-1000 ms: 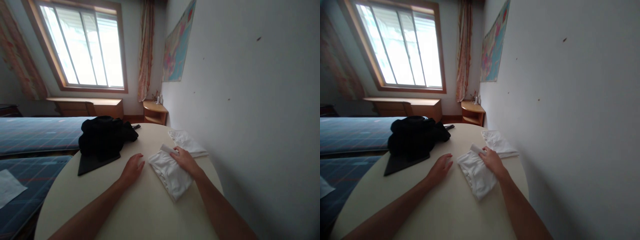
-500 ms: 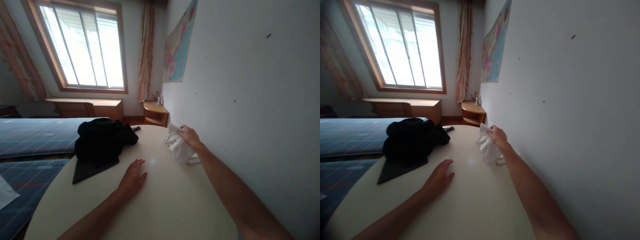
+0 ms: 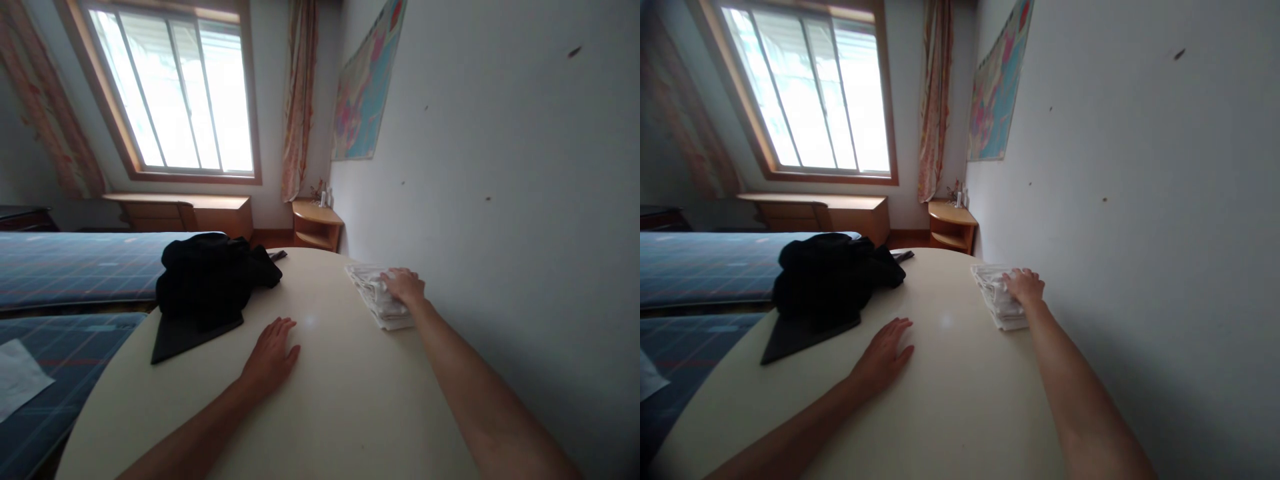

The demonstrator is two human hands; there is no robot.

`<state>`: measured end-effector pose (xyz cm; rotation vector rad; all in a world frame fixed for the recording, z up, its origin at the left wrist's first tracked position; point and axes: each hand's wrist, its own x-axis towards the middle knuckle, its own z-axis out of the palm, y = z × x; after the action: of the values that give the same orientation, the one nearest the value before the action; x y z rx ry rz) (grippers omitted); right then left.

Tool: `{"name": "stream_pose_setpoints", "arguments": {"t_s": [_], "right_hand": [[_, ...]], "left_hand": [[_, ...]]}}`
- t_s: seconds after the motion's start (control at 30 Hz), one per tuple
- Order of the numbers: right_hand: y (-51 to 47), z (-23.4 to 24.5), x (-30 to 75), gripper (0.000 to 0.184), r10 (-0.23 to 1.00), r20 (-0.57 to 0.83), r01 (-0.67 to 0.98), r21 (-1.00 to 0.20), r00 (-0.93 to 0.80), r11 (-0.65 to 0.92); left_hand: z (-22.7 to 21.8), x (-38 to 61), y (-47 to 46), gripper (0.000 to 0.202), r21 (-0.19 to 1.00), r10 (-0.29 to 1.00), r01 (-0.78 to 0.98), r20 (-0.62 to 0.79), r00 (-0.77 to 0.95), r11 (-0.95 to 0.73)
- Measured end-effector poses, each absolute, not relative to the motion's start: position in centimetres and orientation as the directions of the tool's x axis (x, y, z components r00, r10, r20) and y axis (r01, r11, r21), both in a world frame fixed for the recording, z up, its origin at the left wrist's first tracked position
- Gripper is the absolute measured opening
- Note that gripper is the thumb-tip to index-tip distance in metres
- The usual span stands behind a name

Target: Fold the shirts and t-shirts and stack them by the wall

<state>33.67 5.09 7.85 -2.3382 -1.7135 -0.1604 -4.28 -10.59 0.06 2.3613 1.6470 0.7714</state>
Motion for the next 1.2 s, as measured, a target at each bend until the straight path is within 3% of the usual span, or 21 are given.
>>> {"name": "stream_pose_setpoints", "arguments": {"t_s": [0.1,0.27,0.43,0.63,0.83,1.0,1.1,1.2], "right_hand": [[5.0,7.3,32.2,0.067,0.946,0.225,0.97,-0.123,0.235,-0.212],[4.5,5.7,31.1,0.079,0.985,0.064,0.982,-0.114,0.157,-0.149],[3.3,6.2,29.7,0.074,0.99,0.057,0.987,-0.106,0.126,-0.119],[-0.6,6.7,22.9,0.06,0.989,0.134,0.989,-0.124,-0.064,0.081],[-6.1,4.0,17.6,0.064,0.988,0.012,0.968,-0.199,-0.151,0.151],[-8.4,2.7,17.9,0.064,0.978,0.021,0.951,-0.232,-0.207,0.207],[-8.6,2.8,18.7,0.064,0.964,-0.02,0.935,-0.249,-0.266,0.253],[-8.5,3.1,19.1,0.064,0.961,-0.04,0.932,-0.259,-0.273,0.254]], "left_hand": [[-0.1,-4.3,-10.5,0.046,0.413,0.907,0.825,0.33,0.26,-0.387],[-0.3,-4.3,-10.4,0.044,0.417,0.897,0.814,0.357,0.261,-0.404],[0.0,-4.2,-10.2,0.041,0.396,0.89,0.821,0.371,0.266,-0.411],[0.6,-4.2,-10.2,0.042,0.388,0.889,0.825,0.373,0.267,-0.41],[0.6,-4.3,-10.0,0.041,0.43,0.876,0.795,0.413,0.248,-0.428],[1.6,-5.9,-9.0,0.044,0.38,0.822,0.853,0.562,0.093,-0.356],[2.8,-8.4,-8.3,0.052,0.335,0.752,0.915,0.657,-0.055,-0.225],[3.2,-11.3,-7.7,0.056,0.35,0.72,0.935,0.664,-0.202,-0.062]]}}
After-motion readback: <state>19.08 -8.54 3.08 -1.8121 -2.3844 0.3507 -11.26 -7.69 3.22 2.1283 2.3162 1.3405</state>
